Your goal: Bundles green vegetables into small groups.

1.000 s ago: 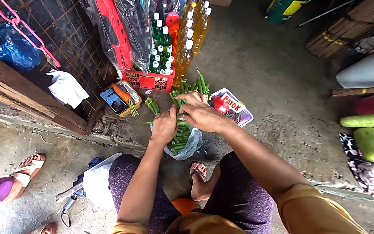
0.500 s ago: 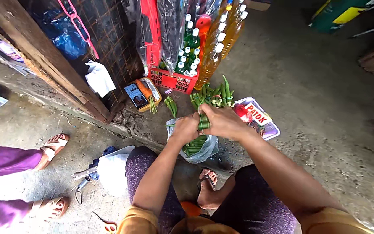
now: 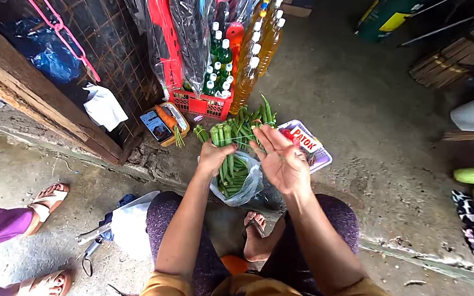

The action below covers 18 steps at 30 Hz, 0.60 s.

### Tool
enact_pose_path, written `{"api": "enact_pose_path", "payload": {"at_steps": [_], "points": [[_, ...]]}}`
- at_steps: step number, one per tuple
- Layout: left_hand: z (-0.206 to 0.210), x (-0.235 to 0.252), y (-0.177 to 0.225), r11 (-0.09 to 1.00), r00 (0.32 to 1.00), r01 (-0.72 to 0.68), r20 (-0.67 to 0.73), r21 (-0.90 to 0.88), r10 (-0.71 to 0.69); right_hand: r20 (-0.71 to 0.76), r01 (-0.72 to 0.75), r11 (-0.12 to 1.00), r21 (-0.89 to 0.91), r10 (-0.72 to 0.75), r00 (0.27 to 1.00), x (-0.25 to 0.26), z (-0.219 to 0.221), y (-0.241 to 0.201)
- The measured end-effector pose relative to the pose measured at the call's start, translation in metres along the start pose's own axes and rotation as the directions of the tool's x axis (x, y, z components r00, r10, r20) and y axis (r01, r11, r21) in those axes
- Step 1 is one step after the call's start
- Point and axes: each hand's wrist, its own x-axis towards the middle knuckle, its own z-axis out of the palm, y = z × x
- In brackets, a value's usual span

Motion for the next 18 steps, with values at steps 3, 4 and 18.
{"api": "enact_pose_path", "payload": {"at_steps": [3, 4, 18], "points": [[0.004, 0.0, -0.004, 0.929, 0.982, -0.158, -0.046, 0.335, 0.184, -0.36, -0.238, 0.971, 0.029, 0.232, 0.904, 0.012, -0.009, 0.029], [0.004, 0.0, -0.004, 0.821, 0.976, -0.185, 0.003, 0.54, 0.218, -0.364, -0.288, 0.956, -0.052, 0.251, 0.897, 0.016, -0.011, 0.034], [-0.017, 0.008, 0.002, 0.832, 0.999, -0.013, 0.046, 0.554, -0.015, -0.227, -0.387, 0.918, -0.086, 0.36, 0.905, 0.019, -0.013, 0.089]]}}
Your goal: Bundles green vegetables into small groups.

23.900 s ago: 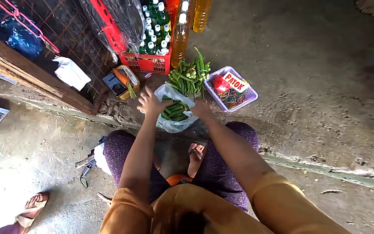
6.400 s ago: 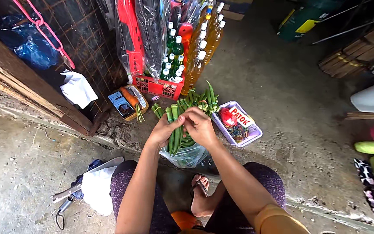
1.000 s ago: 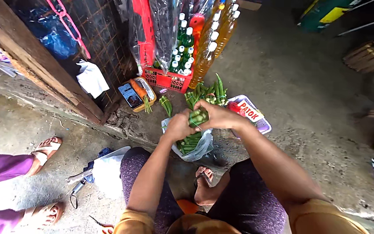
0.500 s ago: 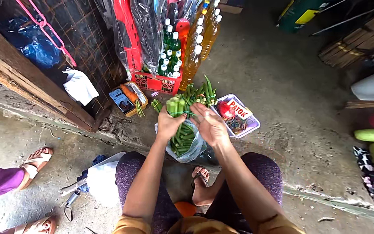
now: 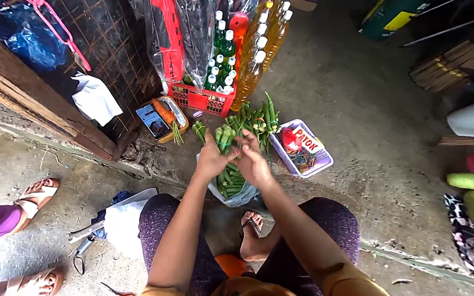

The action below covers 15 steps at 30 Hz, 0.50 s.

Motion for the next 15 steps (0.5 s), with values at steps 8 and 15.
{"api": "enact_pose_path", "payload": {"at_steps": [8, 15], "points": [[-0.039, -0.003, -0.003, 0.967, 0.94, -0.113, -0.339, -0.227, 0.03, -0.087, -0.252, 0.9, -0.356, 0.236, 0.968, 0.103, 0.005, 0.029], [-0.048, 0.0, -0.006, 0.95, 0.909, -0.111, -0.417, -0.294, -0.023, -0.17, -0.213, 0.333, -0.919, 0.152, 0.974, 0.204, -0.045, 0.106]]}}
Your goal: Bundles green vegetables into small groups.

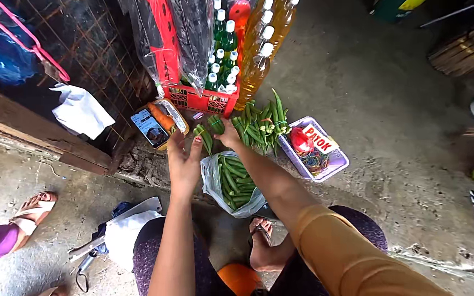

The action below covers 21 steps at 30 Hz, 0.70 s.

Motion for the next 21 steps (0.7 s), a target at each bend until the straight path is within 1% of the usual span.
{"api": "enact_pose_path", "payload": {"at_steps": [2, 4, 6, 7, 9, 10, 11, 12, 13, 15, 16, 18, 19, 20, 21], "points": [[-0.001, 0.002, 0.001, 1.0, 1.0, -0.001, -0.008, -0.005, 0.001, 0.03, 0.049, 0.996, -0.074, -0.047, 0.998, -0.005, 0.014, 0.008], [0.0, 0.003, 0.002, 1.0, 1.0, 0.004, 0.001, -0.002, -0.004, 0.038, 0.108, 0.99, -0.085, -0.106, 0.994, -0.02, 0.019, 0.01], [0.003, 0.002, 0.001, 1.0, 1.0, 0.01, 0.021, 0.012, -0.011, 0.058, 0.168, 0.98, -0.105, -0.163, 0.985, -0.037, 0.011, 0.009], [0.004, 0.0, 0.001, 1.0, 1.0, 0.013, 0.027, 0.019, -0.013, 0.046, 0.217, 0.968, -0.129, -0.212, 0.976, -0.047, 0.002, 0.008], [0.007, -0.001, 0.001, 1.0, 0.999, 0.005, 0.035, 0.029, -0.006, -0.081, 0.325, 0.914, -0.244, -0.353, 0.932, -0.061, -0.023, 0.005], [0.009, -0.003, 0.001, 0.999, 0.999, -0.001, 0.04, 0.033, 0.0, -0.163, 0.335, 0.888, -0.314, -0.398, 0.903, -0.064, -0.04, 0.001], [0.011, -0.004, 0.001, 0.999, 0.999, -0.003, 0.047, 0.036, 0.001, -0.239, 0.312, 0.869, -0.385, -0.42, 0.875, -0.063, -0.057, -0.001], [0.014, -0.006, 0.0, 0.999, 0.998, -0.001, 0.055, 0.04, -0.002, -0.284, 0.252, 0.86, -0.443, -0.401, 0.871, -0.058, -0.074, -0.002], [0.018, -0.008, 0.0, 0.999, 0.998, 0.002, 0.064, 0.041, -0.004, -0.279, 0.162, 0.854, -0.494, -0.332, 0.901, -0.049, -0.09, -0.003], [0.026, -0.008, 0.0, 0.999, 0.996, -0.007, 0.087, 0.038, 0.004, -0.188, 0.023, 0.839, -0.544, -0.148, 0.971, -0.027, -0.114, -0.002], [0.03, -0.008, 0.0, 0.999, 0.995, -0.009, 0.1, 0.046, 0.004, -0.123, -0.017, 0.832, -0.555, -0.062, 0.99, -0.018, -0.12, 0.0], [0.034, -0.007, 0.001, 0.998, 0.992, -0.002, 0.125, 0.063, -0.006, -0.033, -0.059, 0.831, -0.553, 0.049, 0.998, -0.01, -0.123, -0.002], [0.036, -0.005, 0.0, 0.997, 0.99, 0.002, 0.138, 0.071, -0.012, -0.013, -0.07, 0.858, -0.508, 0.074, 0.997, -0.01, -0.122, -0.004], [0.038, -0.004, 0.0, 0.997, 0.988, 0.001, 0.154, 0.074, -0.012, -0.02, -0.089, 0.903, -0.421, 0.088, 0.996, -0.011, -0.122, -0.005], [0.04, -0.003, 0.0, 0.997, 0.985, -0.003, 0.17, 0.071, -0.009, -0.055, -0.119, 0.95, -0.29, 0.108, 0.993, -0.014, -0.122, -0.004]]}}
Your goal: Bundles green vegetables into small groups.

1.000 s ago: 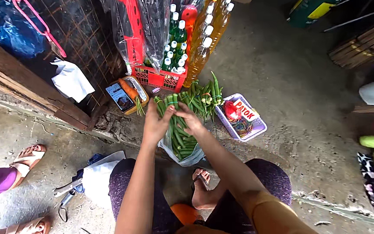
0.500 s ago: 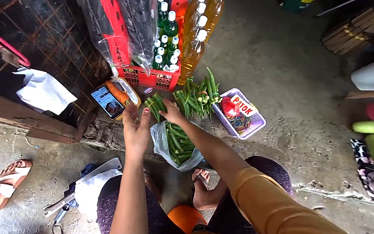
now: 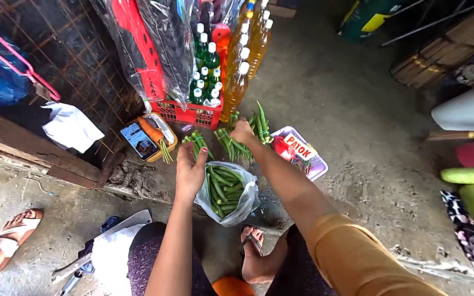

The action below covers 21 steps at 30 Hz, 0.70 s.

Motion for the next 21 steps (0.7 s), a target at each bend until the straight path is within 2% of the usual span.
{"api": "enact_pose_path", "payload": {"at_steps": [1, 3, 5, 6, 8, 9, 11, 13, 16, 18, 21], "points": [[0.002, 0.001, 0.0, 1.0, 1.0, -0.003, 0.014, -0.001, 0.003, -0.043, -0.043, 0.986, 0.16, 0.051, 0.998, -0.004, 0.001, 0.003], [0.007, 0.0, 0.001, 1.0, 0.999, 0.008, 0.049, -0.016, -0.007, -0.114, -0.115, 0.882, 0.457, 0.186, 0.976, -0.01, 0.007, 0.013], [0.011, -0.001, 0.004, 0.996, 0.995, 0.053, 0.088, -0.068, -0.047, -0.113, -0.089, 0.662, 0.744, 0.255, 0.96, -0.025, 0.009, 0.021], [0.013, -0.001, 0.004, 0.991, 0.991, 0.087, 0.107, -0.104, -0.076, -0.106, -0.045, 0.507, 0.861, 0.264, 0.959, -0.038, 0.007, 0.024], [0.016, -0.001, 0.006, 0.97, 0.982, 0.162, 0.127, -0.183, -0.14, -0.124, 0.084, 0.185, 0.979, 0.22, 0.968, -0.073, 0.004, 0.026], [0.017, -0.002, 0.007, 0.954, 0.976, 0.198, 0.137, -0.225, -0.17, -0.143, 0.132, 0.072, 0.989, 0.169, 0.975, -0.096, 0.003, 0.026], [0.021, -0.004, 0.011, 0.917, 0.96, 0.255, 0.195, -0.307, -0.202, -0.197, 0.199, -0.037, 0.979, 0.048, 0.979, -0.146, 0.006, 0.023], [0.024, -0.009, 0.012, 0.88, 0.952, 0.25, 0.267, -0.405, -0.148, -0.284, 0.278, -0.078, 0.957, -0.091, 0.954, -0.191, 0.019, 0.019], [0.031, -0.014, 0.002, 0.773, 0.961, 0.168, 0.278, -0.612, 0.012, -0.384, 0.405, 0.025, 0.914, -0.267, 0.884, -0.229, 0.041, 0.017], [0.029, -0.018, -0.002, 0.79, 0.961, 0.078, 0.258, -0.609, 0.104, -0.422, 0.472, 0.108, 0.875, -0.306, 0.854, -0.237, 0.044, 0.019], [0.026, -0.024, -0.001, 0.877, 0.937, -0.075, 0.268, -0.475, 0.226, -0.486, 0.57, 0.235, 0.788, -0.332, 0.809, -0.236, 0.035, 0.022]]}}
